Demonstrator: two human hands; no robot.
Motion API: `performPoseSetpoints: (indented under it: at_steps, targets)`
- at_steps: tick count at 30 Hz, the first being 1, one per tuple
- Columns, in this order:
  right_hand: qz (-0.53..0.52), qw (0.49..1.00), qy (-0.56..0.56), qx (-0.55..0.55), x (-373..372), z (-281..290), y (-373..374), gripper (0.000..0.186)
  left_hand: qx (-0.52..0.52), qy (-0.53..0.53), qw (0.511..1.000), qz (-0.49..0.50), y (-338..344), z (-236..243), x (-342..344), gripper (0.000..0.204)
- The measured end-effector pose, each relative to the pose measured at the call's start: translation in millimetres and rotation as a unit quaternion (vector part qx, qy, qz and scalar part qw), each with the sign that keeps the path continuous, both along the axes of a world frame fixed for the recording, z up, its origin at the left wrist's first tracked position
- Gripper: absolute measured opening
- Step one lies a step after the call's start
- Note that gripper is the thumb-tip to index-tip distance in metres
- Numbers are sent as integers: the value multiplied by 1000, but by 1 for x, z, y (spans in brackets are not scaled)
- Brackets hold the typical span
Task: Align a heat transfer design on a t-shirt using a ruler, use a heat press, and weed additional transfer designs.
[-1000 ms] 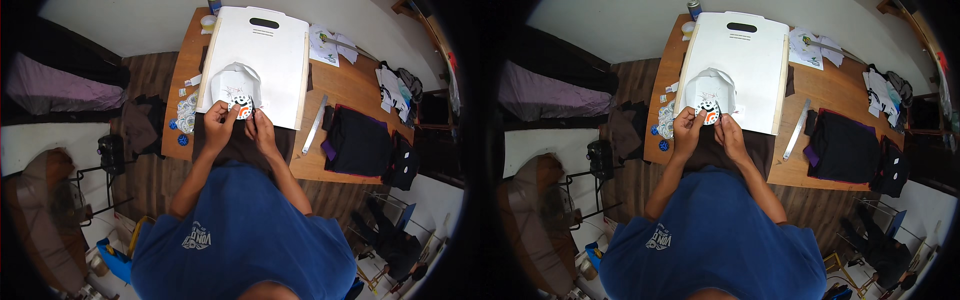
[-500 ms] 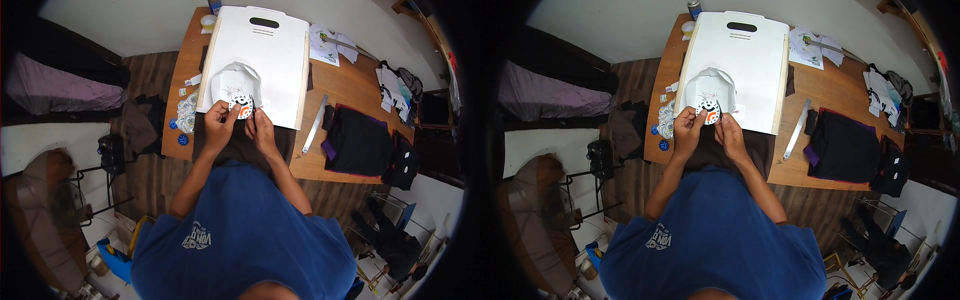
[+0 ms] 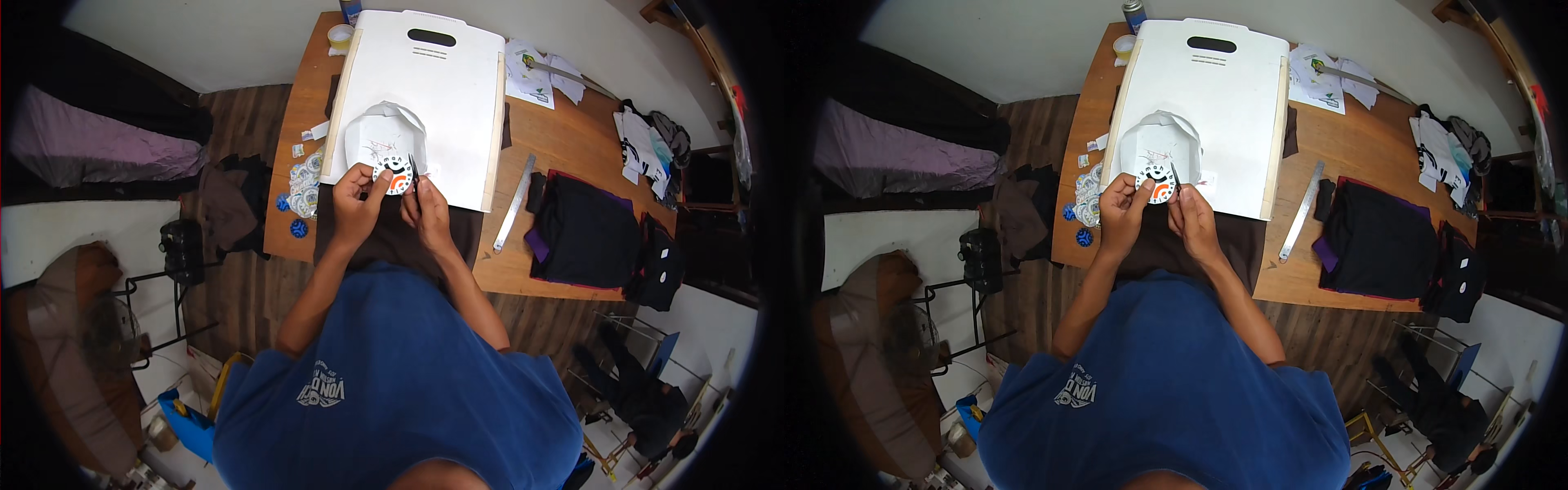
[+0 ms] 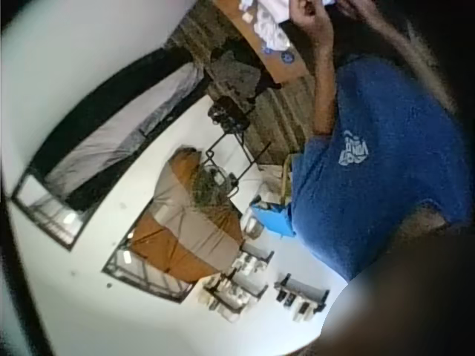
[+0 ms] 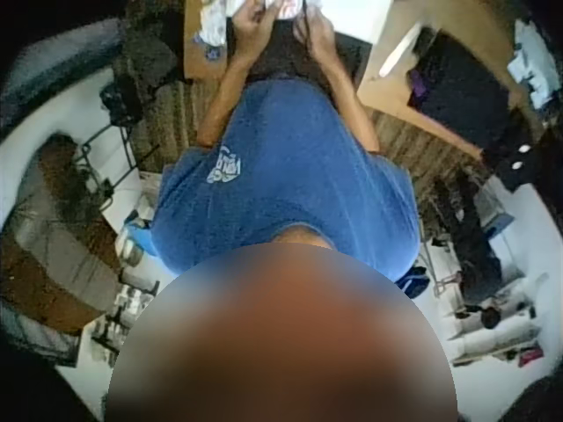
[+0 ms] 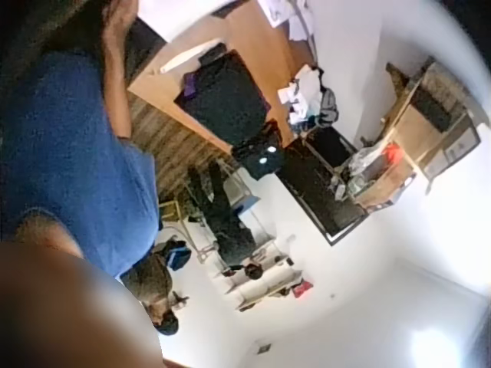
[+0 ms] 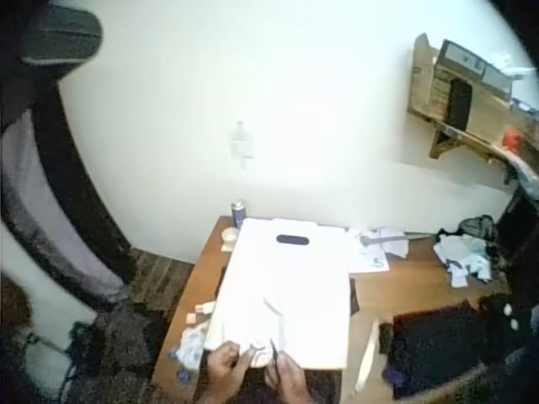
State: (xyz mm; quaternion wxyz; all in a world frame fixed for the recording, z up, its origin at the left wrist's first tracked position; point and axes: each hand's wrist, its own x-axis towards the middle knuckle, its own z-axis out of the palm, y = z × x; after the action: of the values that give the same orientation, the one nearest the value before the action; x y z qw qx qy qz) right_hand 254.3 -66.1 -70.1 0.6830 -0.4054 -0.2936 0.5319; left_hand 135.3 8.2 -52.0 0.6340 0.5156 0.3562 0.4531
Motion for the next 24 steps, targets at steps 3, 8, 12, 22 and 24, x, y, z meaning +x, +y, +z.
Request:
performPoseSetpoints:
  at_steps: [3,8,12,22,24]
  targets:
    - [0,1000,-1,-3,0,0,0,39,3,5,1000,-1,1,-5,-1,14]
    - [1,1000,-7,-2,-1,0,1,39,4,7,1000,-1,2,-7,0,14]
    - [-1,1000,-9,-2,-1,-1,1,39,8,13,1000,-1,2,-4,1,15]
    - [-14,1000,-24,-9,-1,-1,0,40,9,16,1000,0,1,-7,0,14]
    - [-12,1000,-9,-10,0,-1,0,40,9,13,1000,1,0,-4,0,14]
